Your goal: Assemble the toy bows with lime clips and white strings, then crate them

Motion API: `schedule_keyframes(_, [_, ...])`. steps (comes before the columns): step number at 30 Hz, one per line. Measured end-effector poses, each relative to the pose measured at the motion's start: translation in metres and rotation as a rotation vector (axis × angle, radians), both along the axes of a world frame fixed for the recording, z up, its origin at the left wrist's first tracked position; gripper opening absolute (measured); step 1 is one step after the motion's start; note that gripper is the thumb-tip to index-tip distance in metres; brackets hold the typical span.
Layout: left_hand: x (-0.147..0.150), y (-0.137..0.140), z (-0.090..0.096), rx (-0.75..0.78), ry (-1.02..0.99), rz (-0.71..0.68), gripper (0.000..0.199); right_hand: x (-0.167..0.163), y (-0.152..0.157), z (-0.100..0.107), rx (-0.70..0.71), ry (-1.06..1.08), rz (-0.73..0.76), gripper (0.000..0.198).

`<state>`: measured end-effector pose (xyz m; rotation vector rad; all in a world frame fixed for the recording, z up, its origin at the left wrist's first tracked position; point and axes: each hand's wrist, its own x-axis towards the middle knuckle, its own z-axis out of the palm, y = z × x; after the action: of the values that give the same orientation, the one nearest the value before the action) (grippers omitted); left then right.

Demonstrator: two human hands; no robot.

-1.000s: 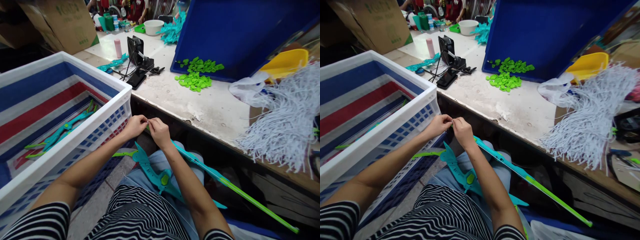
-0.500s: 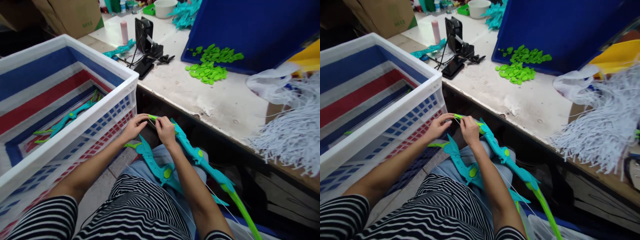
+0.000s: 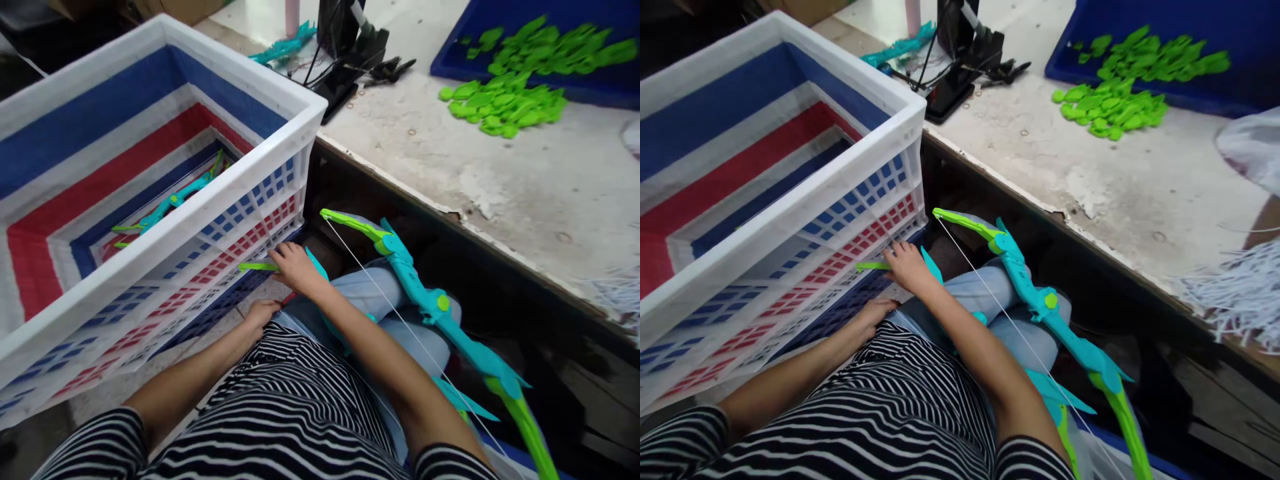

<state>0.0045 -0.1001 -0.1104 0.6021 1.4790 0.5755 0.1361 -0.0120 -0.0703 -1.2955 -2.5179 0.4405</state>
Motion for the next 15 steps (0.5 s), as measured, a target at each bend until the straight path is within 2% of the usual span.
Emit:
schedule_keyframes(2, [-0.001,0.006,0.010,-0.032,-0.026,0.070,0.020,-0.003,0.000,-0.002,-0.121,-0.067,-0.067,0.036])
schedule_keyframes(4, [-0.007,0.013,0.026,-0.055,-0.160,0.180,0.018,0.005,0.000,-0.004,-0.218,0.021,-0.135,0.037])
schedule_keyframes(6, [-0.014,0.021,0.047,-0.020,-0.332,0.284,0.017,0.021,0.000,-0.007,-0.298,0.273,-0.164,0.038])
schedule_keyframes(8, [-0.021,0.031,0.069,0.077,-0.457,0.304,0.018,0.038,-0.001,-0.011,-0.395,0.599,-0.185,0.039])
schedule_keyframes(11, [-0.023,0.049,0.098,0.198,-0.555,0.158,0.026,0.055,-0.007,-0.016,-0.575,0.974,-0.237,0.043])
schedule_keyframes(15, [-0.015,0.068,0.120,0.216,-0.600,-0.103,0.036,0.062,-0.022,-0.017,-0.707,1.146,-0.320,0.043])
